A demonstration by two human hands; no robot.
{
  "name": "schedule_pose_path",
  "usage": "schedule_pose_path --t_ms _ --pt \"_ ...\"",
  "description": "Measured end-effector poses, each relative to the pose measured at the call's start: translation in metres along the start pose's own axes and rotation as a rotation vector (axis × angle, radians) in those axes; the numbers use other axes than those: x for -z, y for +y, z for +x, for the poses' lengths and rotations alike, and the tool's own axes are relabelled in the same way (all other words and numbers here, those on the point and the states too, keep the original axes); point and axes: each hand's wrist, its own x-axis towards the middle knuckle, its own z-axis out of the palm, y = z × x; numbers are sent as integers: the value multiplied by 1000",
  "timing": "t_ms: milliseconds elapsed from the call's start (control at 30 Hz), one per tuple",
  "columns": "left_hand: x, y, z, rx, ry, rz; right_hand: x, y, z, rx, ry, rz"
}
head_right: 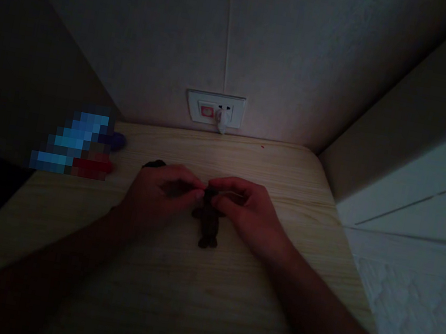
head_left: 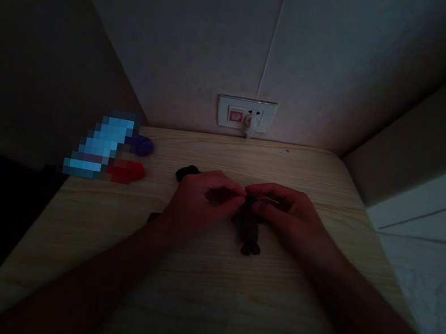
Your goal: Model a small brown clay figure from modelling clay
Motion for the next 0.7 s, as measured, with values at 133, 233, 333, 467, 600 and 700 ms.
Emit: schedule_pose_path --t_ms 133,233,333,467,600,700 --pt "0 4 -1 24 5 -42 0 -2 -2 10 5 -15" --pt "0 6 -2 41 9 -121 -1 -5 -4 25 -2 -3" --pt "1 5 -2 34 10 -172 -2 -7 -5 46 -15 -2" --pt "2 5 -2 39 6 -179 -3 -8 -5 94 -7 -10" --pt "3 6 -1 38 -1 -188 -3 -8 -6 149 -24 -3" --pt "3 4 -1 57 0 -210 -3 -6 -6 185 -58 11"
